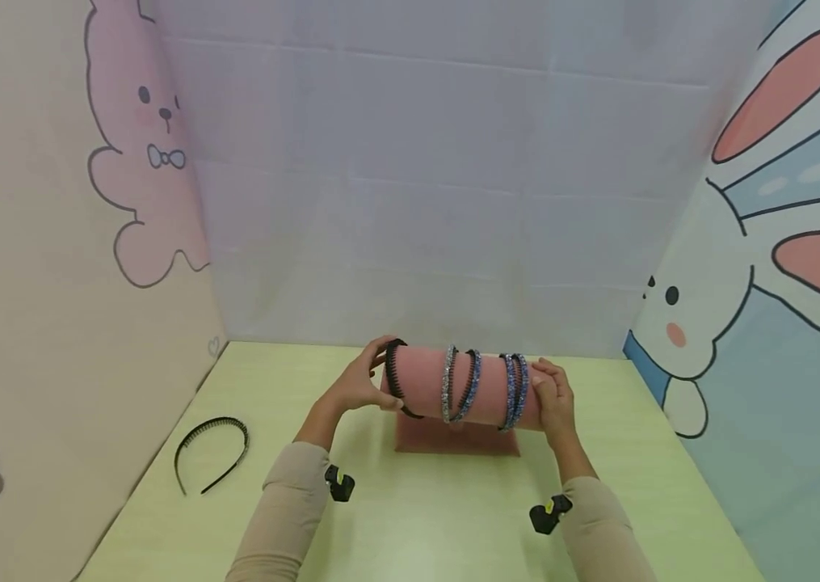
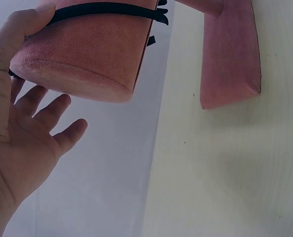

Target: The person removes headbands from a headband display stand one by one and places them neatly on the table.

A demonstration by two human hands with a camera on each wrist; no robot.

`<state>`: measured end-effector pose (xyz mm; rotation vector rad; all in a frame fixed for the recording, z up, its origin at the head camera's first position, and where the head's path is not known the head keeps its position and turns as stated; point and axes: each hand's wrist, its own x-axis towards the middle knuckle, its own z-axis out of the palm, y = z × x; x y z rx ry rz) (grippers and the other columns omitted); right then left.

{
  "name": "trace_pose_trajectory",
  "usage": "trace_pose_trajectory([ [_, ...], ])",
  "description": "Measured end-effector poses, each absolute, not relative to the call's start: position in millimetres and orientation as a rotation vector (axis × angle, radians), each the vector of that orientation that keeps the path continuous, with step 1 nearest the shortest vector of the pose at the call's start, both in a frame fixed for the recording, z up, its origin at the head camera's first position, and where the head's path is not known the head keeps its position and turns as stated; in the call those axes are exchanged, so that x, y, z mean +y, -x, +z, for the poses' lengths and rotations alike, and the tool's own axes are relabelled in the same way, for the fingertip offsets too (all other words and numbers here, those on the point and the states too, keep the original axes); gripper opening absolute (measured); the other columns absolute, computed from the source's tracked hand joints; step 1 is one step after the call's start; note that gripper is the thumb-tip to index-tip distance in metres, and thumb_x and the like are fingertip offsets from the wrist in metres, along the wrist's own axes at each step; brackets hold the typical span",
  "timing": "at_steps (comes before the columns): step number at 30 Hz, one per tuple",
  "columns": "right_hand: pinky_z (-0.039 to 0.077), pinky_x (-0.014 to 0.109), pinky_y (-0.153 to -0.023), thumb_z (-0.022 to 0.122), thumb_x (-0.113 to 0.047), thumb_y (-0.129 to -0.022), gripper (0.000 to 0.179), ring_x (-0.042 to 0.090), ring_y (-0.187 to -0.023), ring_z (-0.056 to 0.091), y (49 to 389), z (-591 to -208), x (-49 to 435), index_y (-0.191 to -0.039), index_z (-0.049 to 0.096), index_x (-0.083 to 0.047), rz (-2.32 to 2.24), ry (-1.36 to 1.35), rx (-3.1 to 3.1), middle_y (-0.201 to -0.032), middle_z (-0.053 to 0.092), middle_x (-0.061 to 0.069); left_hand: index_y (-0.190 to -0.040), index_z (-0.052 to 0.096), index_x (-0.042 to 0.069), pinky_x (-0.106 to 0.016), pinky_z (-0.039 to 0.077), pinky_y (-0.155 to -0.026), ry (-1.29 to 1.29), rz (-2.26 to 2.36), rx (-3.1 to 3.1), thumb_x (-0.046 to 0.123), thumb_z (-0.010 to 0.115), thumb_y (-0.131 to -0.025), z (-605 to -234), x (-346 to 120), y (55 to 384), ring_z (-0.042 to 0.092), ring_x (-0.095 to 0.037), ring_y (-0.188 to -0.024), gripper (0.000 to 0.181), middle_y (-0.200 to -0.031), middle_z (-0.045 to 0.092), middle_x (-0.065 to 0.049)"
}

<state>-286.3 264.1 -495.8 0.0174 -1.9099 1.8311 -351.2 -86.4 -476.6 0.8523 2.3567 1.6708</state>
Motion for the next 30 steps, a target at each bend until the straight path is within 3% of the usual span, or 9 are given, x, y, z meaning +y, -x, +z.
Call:
trace_pose_trajectory([
  [4, 0.023, 0.036, -0.105, 0.048, -0.001, -0.091, 0.025, 0.023, -0.124, 0.037, 282.5, -490.3, 260.8, -0.114, 0.050, 0.009, 1.844, -0.007, -1.913, -0.136, 0.041, 0.023, -0.144, 0.026, 0.026, -0.052, 0.025, -0.102, -0.822, 1.689, 2.346, 0.014, 0.089, -0.058, -475.1, -89.9, 348.7, 0.031, -0.025, -0.132, 0.108, -0.146, 0.030, 0.001],
  [14, 0.023, 0.037, -0.104, 0.047, 0.003, -0.090, 0.025, 0.024, -0.123, 0.037, 276.4, -480.3, 257.0, -0.113, 0.049, 0.012, 1.845, 0.004, -1.903, -0.134, 0.042, 0.025, -0.146, 0.020, 0.009, -0.057, 0.027, -0.100, -0.831, 1.691, 2.318, 0.004, 0.084, -0.063, -447.2, -92.3, 326.6, 0.030, -0.036, -0.131, 0.106, -0.148, 0.026, -0.014],
  [30, 0.024, 0.032, -0.103, 0.048, -0.001, -0.091, 0.025, 0.017, -0.122, 0.038, 286.0, -494.7, 262.4, -0.114, 0.050, 0.010, 1.832, -0.031, -1.890, -0.135, 0.043, 0.021, -0.146, 0.017, 0.015, -0.058, 0.026, -0.099, -0.816, 1.714, 2.299, 0.006, 0.085, -0.064, -450.7, -94.7, 326.5, 0.030, -0.029, -0.132, 0.107, -0.147, 0.030, -0.011],
])
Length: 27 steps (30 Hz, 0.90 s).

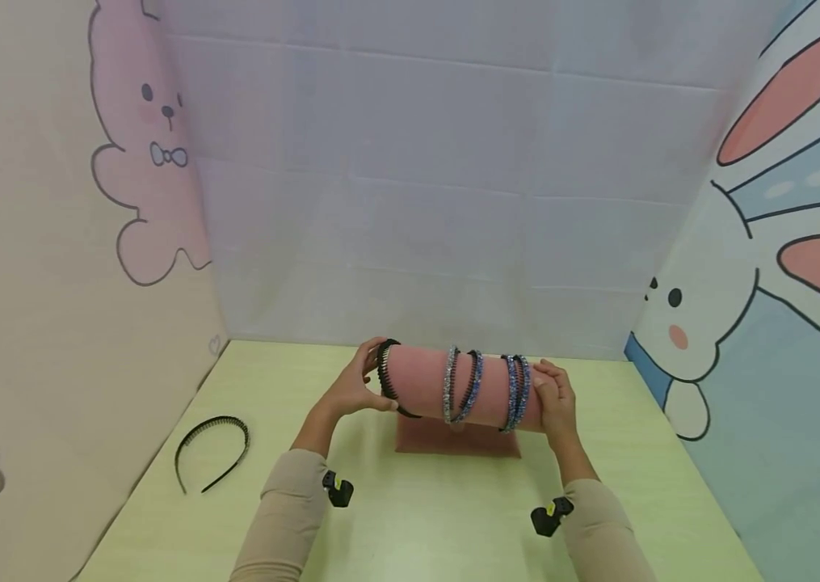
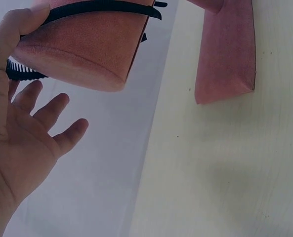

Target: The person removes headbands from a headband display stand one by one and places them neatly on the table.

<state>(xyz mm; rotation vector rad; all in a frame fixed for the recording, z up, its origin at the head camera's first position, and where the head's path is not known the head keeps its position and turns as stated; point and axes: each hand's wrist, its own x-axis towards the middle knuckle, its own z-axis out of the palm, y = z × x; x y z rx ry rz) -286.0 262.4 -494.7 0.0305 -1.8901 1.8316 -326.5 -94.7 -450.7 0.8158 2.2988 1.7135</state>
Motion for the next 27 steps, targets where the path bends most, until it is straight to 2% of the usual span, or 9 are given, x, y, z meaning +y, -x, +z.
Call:
trace_pose_trajectory([
  [3, 0.024, 0.032, -0.103, 0.049, 0.000, -0.091, 0.026, 0.016, -0.122, 0.038, 286.3, -495.3, 261.6, -0.115, 0.049, 0.011, 1.832, -0.025, -1.890, -0.135, 0.042, 0.021, -0.146, 0.017, 0.016, -0.058, 0.027, -0.099, -0.820, 1.713, 2.299, 0.007, 0.085, -0.063, -452.6, -97.0, 327.2, 0.030, -0.027, -0.133, 0.107, -0.147, 0.031, -0.009],
  [8, 0.024, 0.033, -0.103, 0.049, -0.001, -0.091, 0.027, 0.017, -0.122, 0.038, 287.0, -495.8, 260.8, -0.116, 0.049, 0.010, 1.826, -0.014, -1.905, -0.135, 0.042, 0.021, -0.145, 0.016, 0.011, -0.060, 0.025, -0.098, -0.808, 1.769, 2.266, 0.002, 0.084, -0.062, -456.3, -100.4, 328.1, 0.030, -0.032, -0.132, 0.108, -0.146, 0.032, -0.014],
  [17, 0.023, 0.037, -0.104, 0.048, 0.001, -0.090, 0.026, 0.028, -0.124, 0.036, 279.5, -483.0, 254.8, -0.114, 0.049, 0.012, 1.833, -0.018, -1.929, -0.135, 0.040, 0.026, -0.144, 0.016, 0.008, -0.055, 0.029, -0.099, -0.682, 1.857, 2.243, 0.000, 0.084, -0.061, -464.4, -103.1, 323.5, 0.034, -0.032, -0.129, 0.108, -0.147, 0.029, -0.015],
  [24, 0.024, 0.035, -0.104, 0.049, -0.002, -0.091, 0.025, 0.023, -0.123, 0.038, 285.6, -494.5, 261.0, -0.114, 0.051, 0.009, 1.798, -0.008, -1.923, -0.134, 0.044, 0.021, -0.143, 0.012, 0.003, -0.052, 0.030, -0.100, -0.514, 1.992, 2.187, -0.007, 0.080, -0.063, -485.3, -109.5, 315.3, 0.034, -0.033, -0.130, 0.105, -0.148, 0.023, -0.020],
  [27, 0.024, 0.036, -0.104, 0.049, -0.003, -0.091, 0.025, 0.024, -0.124, 0.038, 285.9, -494.9, 261.2, -0.113, 0.051, 0.008, 1.797, -0.006, -1.913, -0.134, 0.044, 0.020, -0.142, 0.012, 0.001, -0.053, 0.031, -0.099, -0.492, 2.030, 2.198, -0.007, 0.080, -0.063, -489.7, -110.8, 310.1, 0.033, -0.035, -0.129, 0.104, -0.147, 0.023, -0.022],
])
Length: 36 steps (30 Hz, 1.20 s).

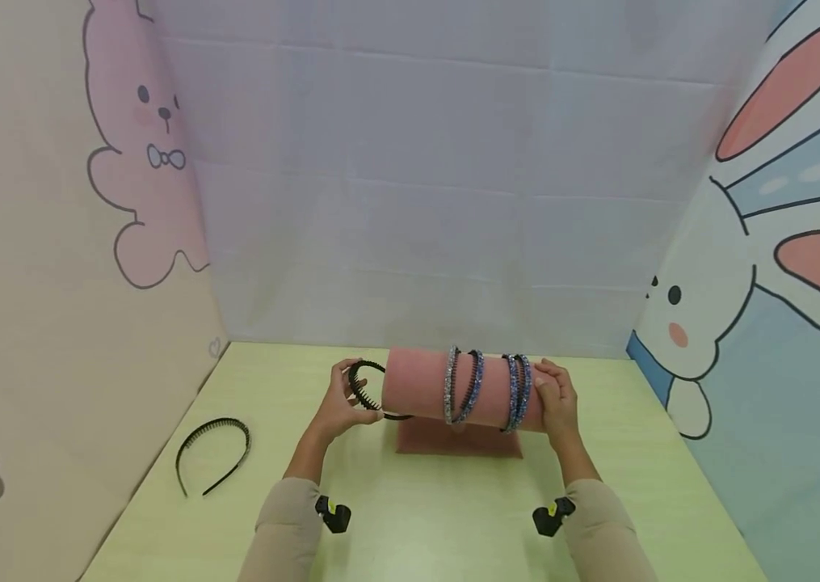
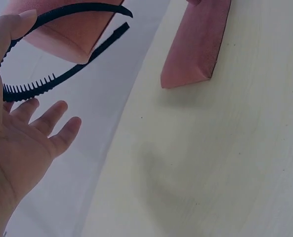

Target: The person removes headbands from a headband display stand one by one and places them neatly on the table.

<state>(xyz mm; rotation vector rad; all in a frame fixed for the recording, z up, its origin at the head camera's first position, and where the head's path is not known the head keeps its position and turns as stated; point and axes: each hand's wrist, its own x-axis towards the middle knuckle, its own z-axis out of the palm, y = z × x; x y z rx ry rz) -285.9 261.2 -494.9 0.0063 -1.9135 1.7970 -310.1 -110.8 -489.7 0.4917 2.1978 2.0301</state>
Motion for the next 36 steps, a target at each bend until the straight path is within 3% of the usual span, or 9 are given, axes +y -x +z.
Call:
trace_pose_trajectory([
  [13, 0.024, 0.033, -0.103, 0.049, 0.000, -0.090, 0.026, 0.019, -0.122, 0.039, 290.2, -497.4, 261.9, -0.114, 0.051, 0.009, 1.833, 0.013, -1.913, -0.135, 0.043, 0.021, -0.138, 0.019, -0.001, -0.055, 0.024, -0.102, -0.382, 2.131, 2.371, 0.004, 0.084, -0.064, -504.5, -116.1, 272.6, 0.030, -0.043, -0.127, 0.099, -0.137, 0.031, -0.030],
  [20, 0.024, 0.036, -0.104, 0.049, 0.000, -0.091, 0.025, 0.020, -0.122, 0.038, 287.2, -500.2, 262.1, -0.114, 0.051, 0.009, 1.831, 0.026, -1.924, -0.135, 0.044, 0.019, -0.138, 0.024, 0.003, -0.054, 0.023, -0.103, -0.239, 2.298, 2.378, 0.000, 0.084, -0.061, -513.4, -114.3, 248.6, 0.031, -0.044, -0.126, 0.097, -0.135, 0.032, -0.030],
  [31, 0.026, 0.029, -0.100, 0.046, 0.000, -0.090, 0.026, 0.016, -0.119, 0.040, 270.6, -475.0, 250.2, -0.113, 0.048, 0.014, 1.808, -0.010, -1.921, -0.133, 0.041, 0.027, -0.141, 0.029, 0.002, -0.060, 0.031, -0.093, -0.074, 2.414, 2.449, -0.001, 0.083, -0.063, -523.0, -112.4, 225.7, 0.039, -0.042, -0.115, 0.095, -0.130, 0.034, -0.026],
  [36, 0.026, 0.027, -0.100, 0.046, 0.001, -0.091, 0.026, 0.019, -0.120, 0.039, 268.3, -470.8, 250.2, -0.113, 0.047, 0.015, 1.811, -0.019, -1.918, -0.134, 0.040, 0.028, -0.144, 0.030, 0.011, -0.055, 0.040, -0.086, 0.033, 2.440, 2.483, 0.008, 0.079, -0.070, -543.7, -113.0, 225.6, 0.039, -0.037, -0.109, 0.089, -0.129, 0.033, -0.020],
])
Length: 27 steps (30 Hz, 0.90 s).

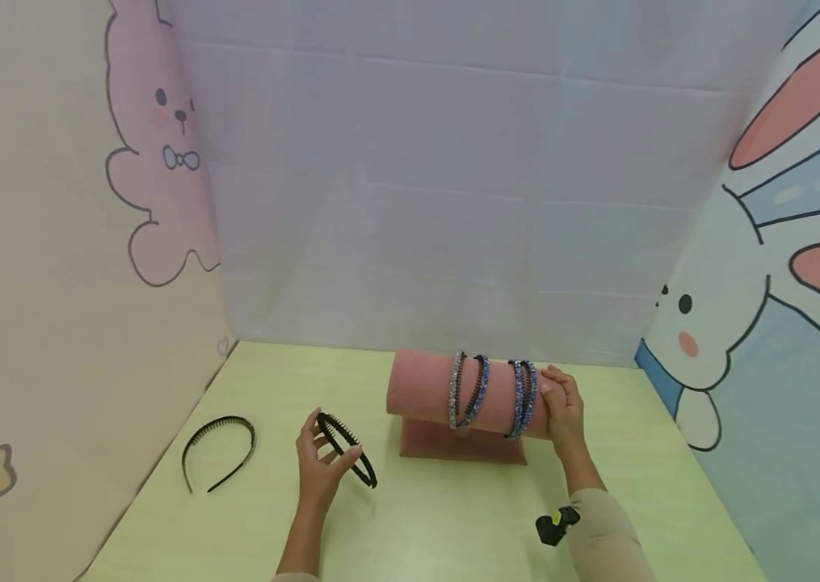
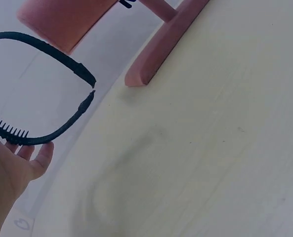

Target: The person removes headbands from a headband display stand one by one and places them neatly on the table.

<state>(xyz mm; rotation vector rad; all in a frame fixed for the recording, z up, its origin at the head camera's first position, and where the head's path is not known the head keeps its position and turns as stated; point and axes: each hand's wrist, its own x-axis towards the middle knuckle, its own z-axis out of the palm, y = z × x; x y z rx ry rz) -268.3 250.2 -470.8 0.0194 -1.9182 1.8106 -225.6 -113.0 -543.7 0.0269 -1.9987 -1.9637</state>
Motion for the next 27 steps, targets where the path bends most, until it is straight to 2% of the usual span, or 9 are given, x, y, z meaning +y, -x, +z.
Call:
trace_pose_trajectory([
  [3, 0.026, 0.027, -0.099, 0.046, 0.002, -0.091, 0.026, 0.020, -0.121, 0.039, 268.2, -469.8, 251.9, -0.113, 0.047, 0.015, 1.817, -0.034, -1.904, -0.134, 0.041, 0.027, -0.146, 0.029, 0.018, -0.048, 0.043, -0.082, -0.076, -1.920, -2.007, 0.014, 0.078, -0.073, -555.4, -112.3, 225.8, 0.040, -0.031, -0.106, 0.088, -0.129, 0.034, -0.016],
  [6, 0.025, 0.028, -0.100, 0.046, 0.003, -0.091, 0.025, 0.021, -0.121, 0.039, 268.5, -469.8, 253.0, -0.113, 0.047, 0.015, 1.820, -0.036, -1.894, -0.134, 0.041, 0.027, -0.146, 0.029, 0.018, -0.043, 0.040, -0.080, -0.125, -1.840, -2.022, 0.020, 0.079, -0.072, -560.9, -110.8, 221.7, 0.038, -0.027, -0.106, 0.089, -0.131, 0.035, -0.014],
  [8, 0.025, 0.028, -0.101, 0.045, 0.003, -0.091, 0.026, 0.022, -0.122, 0.039, 268.2, -469.7, 252.8, -0.113, 0.047, 0.015, 1.824, -0.027, -1.896, -0.134, 0.040, 0.028, -0.145, 0.031, 0.016, -0.044, 0.036, -0.081, -0.171, -1.790, -2.009, 0.022, 0.080, -0.070, -563.2, -110.8, 218.2, 0.037, -0.028, -0.108, 0.090, -0.133, 0.035, -0.013],
  [15, 0.025, 0.028, -0.100, 0.044, 0.002, -0.090, 0.026, 0.021, -0.122, 0.038, 266.9, -469.0, 249.1, -0.113, 0.047, 0.015, 1.843, -0.012, -1.905, -0.134, 0.040, 0.028, -0.139, 0.038, 0.012, -0.053, 0.027, -0.094, -0.360, -1.642, -2.006, 0.028, 0.087, -0.062, -571.0, -119.6, 211.9, 0.026, -0.031, -0.124, 0.093, -0.136, 0.029, -0.013],
  [21, 0.025, 0.031, -0.102, 0.045, 0.003, -0.090, 0.025, 0.022, -0.122, 0.038, 267.0, -470.9, 249.1, -0.112, 0.048, 0.014, 1.822, -0.026, -1.903, -0.133, 0.041, 0.027, -0.137, 0.039, 0.011, -0.054, 0.029, -0.091, -0.478, -1.529, -2.000, 0.035, 0.090, -0.056, -569.2, -127.1, 210.4, 0.022, -0.033, -0.124, 0.099, -0.135, 0.029, -0.015],
  [24, 0.024, 0.034, -0.103, 0.045, 0.003, -0.090, 0.025, 0.021, -0.122, 0.039, 268.1, -471.1, 250.3, -0.112, 0.048, 0.014, 1.809, -0.026, -1.899, -0.129, 0.047, 0.017, -0.137, 0.040, 0.010, -0.055, 0.030, -0.089, -0.544, -1.484, -1.968, 0.036, 0.091, -0.053, -566.4, -130.2, 211.5, 0.022, -0.036, -0.121, 0.101, -0.133, 0.030, -0.018],
  [27, 0.024, 0.034, -0.103, 0.046, 0.003, -0.090, 0.025, 0.020, -0.122, 0.039, 268.6, -471.4, 250.5, -0.112, 0.048, 0.013, 1.815, -0.020, -1.898, -0.123, 0.050, -0.001, -0.136, 0.042, 0.010, -0.057, 0.027, -0.087, -0.616, -1.427, -1.939, 0.037, 0.092, -0.050, -565.7, -134.2, 213.0, 0.025, -0.038, -0.117, 0.103, -0.130, 0.032, -0.019],
])
